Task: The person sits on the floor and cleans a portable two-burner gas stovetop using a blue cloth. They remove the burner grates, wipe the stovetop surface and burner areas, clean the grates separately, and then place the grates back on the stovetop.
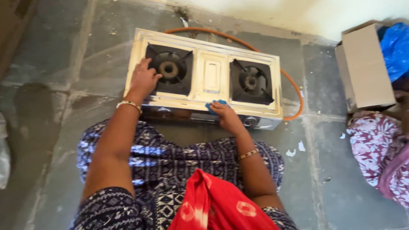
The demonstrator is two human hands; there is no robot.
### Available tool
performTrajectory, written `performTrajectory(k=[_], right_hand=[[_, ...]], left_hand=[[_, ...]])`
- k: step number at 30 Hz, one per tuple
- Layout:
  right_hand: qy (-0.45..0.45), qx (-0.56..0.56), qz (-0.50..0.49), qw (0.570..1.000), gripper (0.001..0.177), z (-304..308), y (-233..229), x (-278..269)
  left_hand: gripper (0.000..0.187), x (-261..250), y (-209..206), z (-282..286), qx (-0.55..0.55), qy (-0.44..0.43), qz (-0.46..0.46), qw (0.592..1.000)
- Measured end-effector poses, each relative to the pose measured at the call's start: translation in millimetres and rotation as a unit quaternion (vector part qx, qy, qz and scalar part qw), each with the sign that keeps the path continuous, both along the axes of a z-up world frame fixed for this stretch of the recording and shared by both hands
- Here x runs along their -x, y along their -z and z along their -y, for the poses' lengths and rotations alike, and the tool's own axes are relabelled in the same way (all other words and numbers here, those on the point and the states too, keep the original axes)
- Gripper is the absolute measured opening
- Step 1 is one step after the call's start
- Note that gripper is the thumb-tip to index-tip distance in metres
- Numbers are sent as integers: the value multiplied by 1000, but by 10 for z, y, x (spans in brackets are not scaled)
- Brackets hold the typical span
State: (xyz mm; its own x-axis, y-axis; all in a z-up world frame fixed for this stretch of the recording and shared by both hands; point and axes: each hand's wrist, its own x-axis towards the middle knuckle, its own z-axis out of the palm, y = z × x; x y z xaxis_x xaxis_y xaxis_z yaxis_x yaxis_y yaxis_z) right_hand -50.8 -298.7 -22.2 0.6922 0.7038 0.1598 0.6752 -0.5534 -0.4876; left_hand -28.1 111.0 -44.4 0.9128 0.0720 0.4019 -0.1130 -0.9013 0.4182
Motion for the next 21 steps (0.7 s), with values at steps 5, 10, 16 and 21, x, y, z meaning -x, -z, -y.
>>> performTrajectory(k=[5, 10, 16, 21], right_hand=[[-48, -3, -29, 998, 59, -50, -48, -68], [-76, 21, -22, 997, 64, -84, -28, -169], [-68, 68, 27, 995, 64, -176, 86, -170], [-41, 42, 38, 998, 77, -138, 141, -174]], left_hand=[[26, -51, -71, 23, -5, 84, -22, 996], [23, -250, -90, 459, 58, 103, 40, 992], [15, -819, 88, 2031, 86, 173, 114, 975], [18, -959, 140, 3026, 67, 167, 93, 979]])
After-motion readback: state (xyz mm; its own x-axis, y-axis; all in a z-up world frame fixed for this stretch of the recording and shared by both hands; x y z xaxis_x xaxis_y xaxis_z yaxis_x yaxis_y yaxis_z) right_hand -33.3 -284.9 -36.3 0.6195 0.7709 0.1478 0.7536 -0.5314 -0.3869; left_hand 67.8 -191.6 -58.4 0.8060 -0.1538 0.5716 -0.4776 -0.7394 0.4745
